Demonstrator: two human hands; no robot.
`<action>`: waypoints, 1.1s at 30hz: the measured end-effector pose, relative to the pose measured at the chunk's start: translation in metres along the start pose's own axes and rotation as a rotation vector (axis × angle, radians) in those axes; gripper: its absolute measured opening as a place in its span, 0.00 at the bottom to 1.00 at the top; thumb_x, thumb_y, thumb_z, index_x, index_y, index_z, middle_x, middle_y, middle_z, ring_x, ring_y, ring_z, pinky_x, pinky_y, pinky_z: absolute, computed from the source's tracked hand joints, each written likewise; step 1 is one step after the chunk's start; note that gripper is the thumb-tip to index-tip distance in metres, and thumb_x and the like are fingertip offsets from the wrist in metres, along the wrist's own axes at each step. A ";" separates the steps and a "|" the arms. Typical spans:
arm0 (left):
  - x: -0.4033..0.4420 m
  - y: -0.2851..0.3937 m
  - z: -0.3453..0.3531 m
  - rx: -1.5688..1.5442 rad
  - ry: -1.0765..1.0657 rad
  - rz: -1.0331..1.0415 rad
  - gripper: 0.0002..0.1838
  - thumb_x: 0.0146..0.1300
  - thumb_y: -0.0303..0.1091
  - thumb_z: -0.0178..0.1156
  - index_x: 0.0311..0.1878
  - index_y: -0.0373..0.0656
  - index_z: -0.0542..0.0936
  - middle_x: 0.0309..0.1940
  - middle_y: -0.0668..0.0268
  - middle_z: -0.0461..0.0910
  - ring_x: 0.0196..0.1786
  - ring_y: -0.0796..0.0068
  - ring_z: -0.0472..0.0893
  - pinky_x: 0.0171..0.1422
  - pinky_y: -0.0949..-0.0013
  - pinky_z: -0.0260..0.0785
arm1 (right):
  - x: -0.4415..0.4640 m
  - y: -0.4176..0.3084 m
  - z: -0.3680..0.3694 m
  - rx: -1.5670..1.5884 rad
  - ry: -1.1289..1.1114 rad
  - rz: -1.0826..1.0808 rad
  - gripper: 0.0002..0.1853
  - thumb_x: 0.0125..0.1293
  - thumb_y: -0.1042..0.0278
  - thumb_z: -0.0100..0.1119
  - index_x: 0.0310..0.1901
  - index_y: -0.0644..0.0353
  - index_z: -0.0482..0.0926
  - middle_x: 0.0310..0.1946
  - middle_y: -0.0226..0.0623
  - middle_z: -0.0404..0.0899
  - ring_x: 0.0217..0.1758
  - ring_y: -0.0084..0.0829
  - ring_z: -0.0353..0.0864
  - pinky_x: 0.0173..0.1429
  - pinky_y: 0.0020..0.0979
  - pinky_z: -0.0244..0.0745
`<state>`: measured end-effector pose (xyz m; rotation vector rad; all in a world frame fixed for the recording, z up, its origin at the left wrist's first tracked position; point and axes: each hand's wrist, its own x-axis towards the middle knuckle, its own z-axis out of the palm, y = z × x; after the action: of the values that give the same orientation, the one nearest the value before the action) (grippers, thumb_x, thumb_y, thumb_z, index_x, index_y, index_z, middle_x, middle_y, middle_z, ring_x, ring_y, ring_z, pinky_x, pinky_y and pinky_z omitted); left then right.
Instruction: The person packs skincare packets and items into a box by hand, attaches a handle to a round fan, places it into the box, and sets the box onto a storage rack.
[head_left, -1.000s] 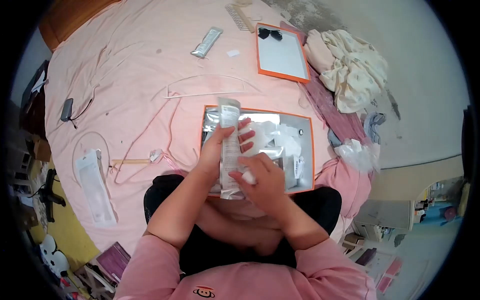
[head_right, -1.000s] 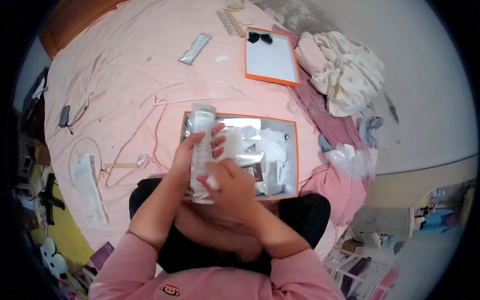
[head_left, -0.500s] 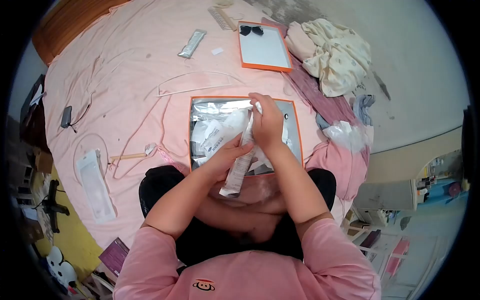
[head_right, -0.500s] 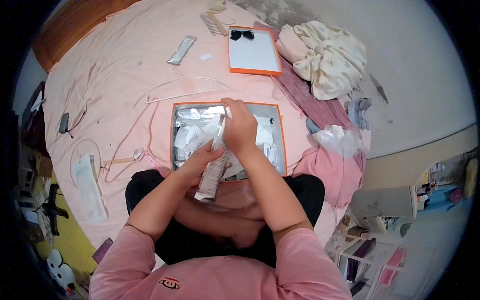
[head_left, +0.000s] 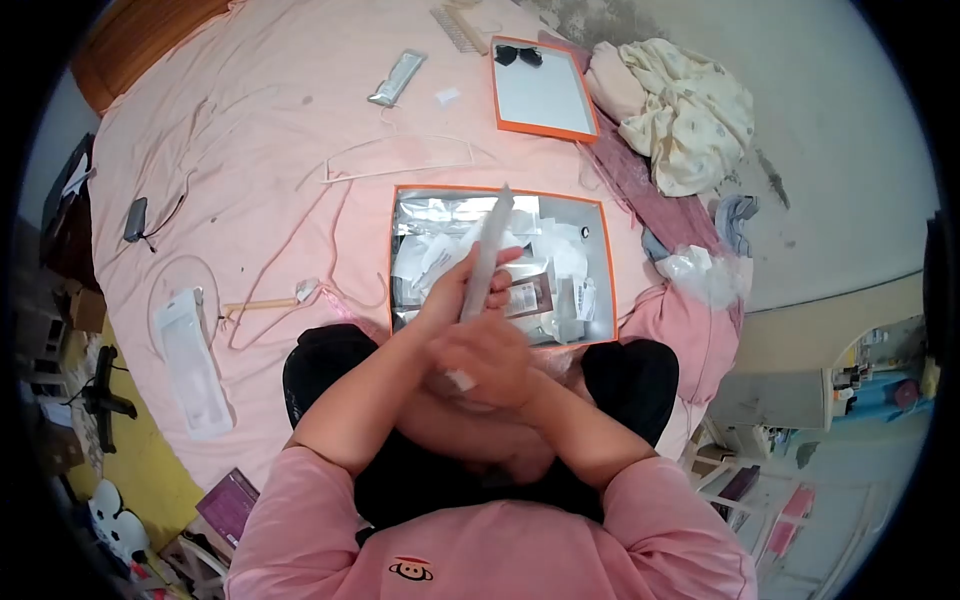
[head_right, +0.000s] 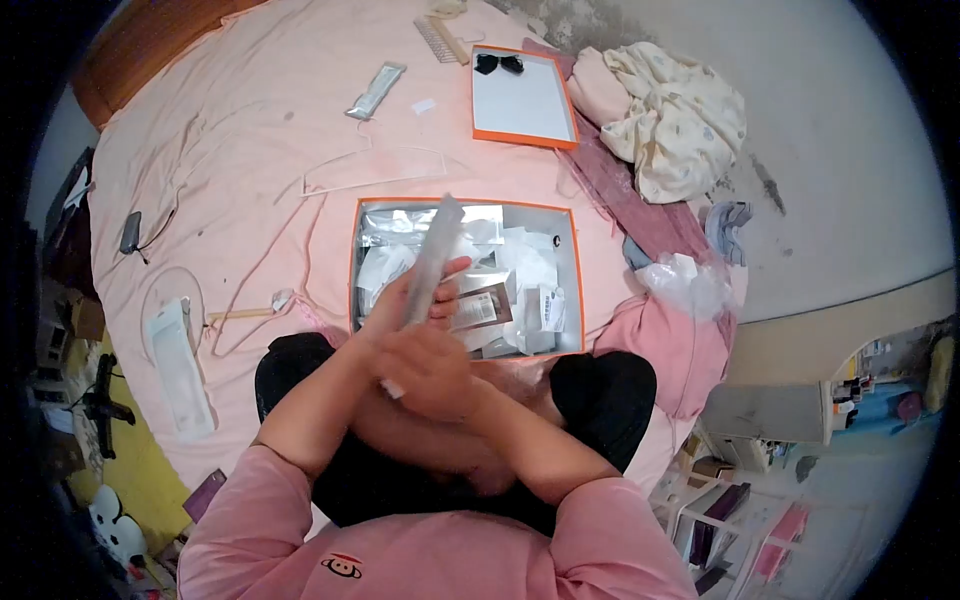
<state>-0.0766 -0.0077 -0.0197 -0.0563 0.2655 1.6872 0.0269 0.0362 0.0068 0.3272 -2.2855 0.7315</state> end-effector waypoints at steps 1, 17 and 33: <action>0.000 -0.002 -0.005 0.010 -0.091 -0.041 0.24 0.67 0.43 0.39 0.61 0.39 0.62 0.24 0.72 0.63 0.26 0.82 0.64 0.31 0.78 0.62 | 0.005 -0.009 0.004 -0.093 -0.118 -0.059 0.09 0.47 0.71 0.57 0.33 0.56 0.76 0.36 0.35 0.75 0.43 0.37 0.73 0.50 0.39 0.66; -0.006 0.001 0.013 0.801 0.288 -0.078 0.26 0.64 0.50 0.46 0.57 0.39 0.67 0.40 0.62 0.74 0.41 0.73 0.74 0.44 0.71 0.70 | 0.054 0.101 -0.039 -0.339 0.283 0.520 0.12 0.53 0.80 0.48 0.41 0.62 0.74 0.34 0.41 0.75 0.38 0.40 0.75 0.44 0.35 0.69; 0.017 0.016 -0.034 2.483 0.609 0.491 0.43 0.53 0.58 0.54 0.65 0.38 0.56 0.65 0.45 0.48 0.69 0.42 0.41 0.65 0.39 0.37 | 0.086 0.173 -0.005 -0.349 0.151 0.364 0.07 0.57 0.74 0.51 0.38 0.62 0.74 0.31 0.42 0.76 0.34 0.42 0.76 0.39 0.36 0.70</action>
<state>-0.0981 -0.0004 -0.0538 1.3845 2.6679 0.6269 -0.1051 0.1771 -0.0014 -0.3030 -2.2961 0.4945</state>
